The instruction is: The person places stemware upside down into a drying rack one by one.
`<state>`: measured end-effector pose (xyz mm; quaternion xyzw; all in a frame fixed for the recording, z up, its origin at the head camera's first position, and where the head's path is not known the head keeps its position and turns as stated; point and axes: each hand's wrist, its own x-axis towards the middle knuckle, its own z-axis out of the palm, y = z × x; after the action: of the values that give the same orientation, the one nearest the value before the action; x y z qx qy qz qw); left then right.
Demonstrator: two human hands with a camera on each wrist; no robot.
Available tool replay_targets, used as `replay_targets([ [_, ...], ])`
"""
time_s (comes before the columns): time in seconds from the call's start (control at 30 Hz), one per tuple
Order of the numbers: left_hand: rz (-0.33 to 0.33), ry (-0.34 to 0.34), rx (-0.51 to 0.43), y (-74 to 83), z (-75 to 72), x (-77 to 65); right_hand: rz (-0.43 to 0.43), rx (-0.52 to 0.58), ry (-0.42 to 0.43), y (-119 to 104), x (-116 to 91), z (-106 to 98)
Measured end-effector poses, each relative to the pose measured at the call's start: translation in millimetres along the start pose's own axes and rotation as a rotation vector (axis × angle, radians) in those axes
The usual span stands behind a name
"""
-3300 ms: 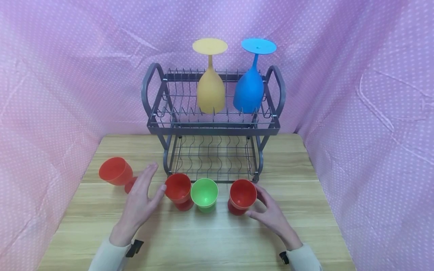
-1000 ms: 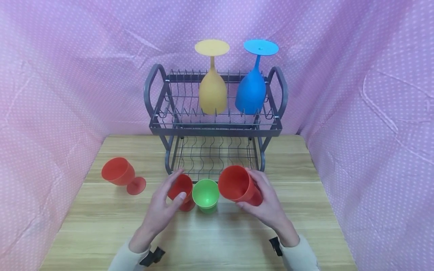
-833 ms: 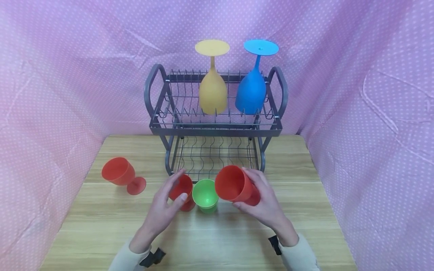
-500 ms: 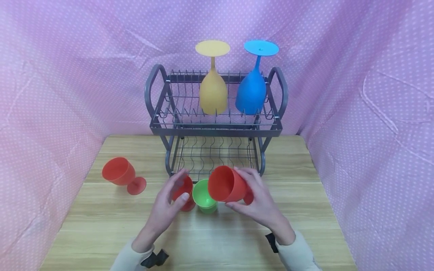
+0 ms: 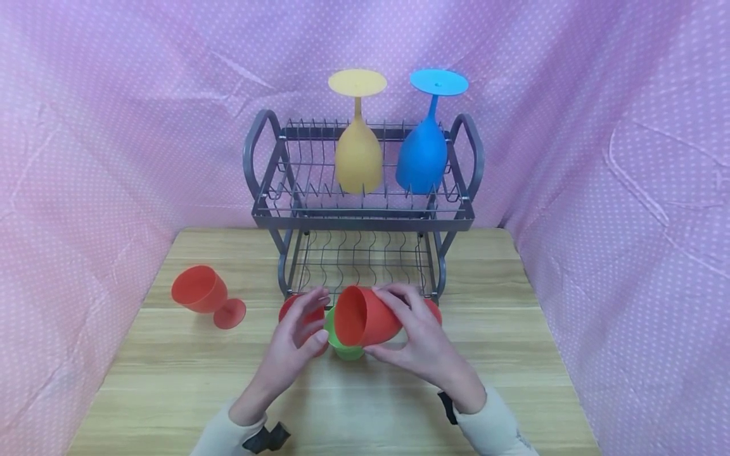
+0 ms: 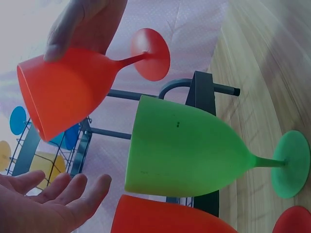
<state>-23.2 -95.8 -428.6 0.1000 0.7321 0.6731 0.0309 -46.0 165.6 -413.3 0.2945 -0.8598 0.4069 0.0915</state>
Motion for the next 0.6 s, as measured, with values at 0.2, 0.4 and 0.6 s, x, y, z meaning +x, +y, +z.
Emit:
replay_targets([
  [0.2,-0.033,0.0,0.009,2.8,3.2,1.6,-0.066,-0.118,-0.01,-6,3,5],
  [0.4,-0.013,-0.01,0.045,3.5,6.1,1.9,-0.139,-0.239,-0.027,-13,7,7],
  [0.6,0.006,-0.005,0.091,3.3,8.3,2.2,-0.167,-0.32,-0.06,-18,9,9],
])
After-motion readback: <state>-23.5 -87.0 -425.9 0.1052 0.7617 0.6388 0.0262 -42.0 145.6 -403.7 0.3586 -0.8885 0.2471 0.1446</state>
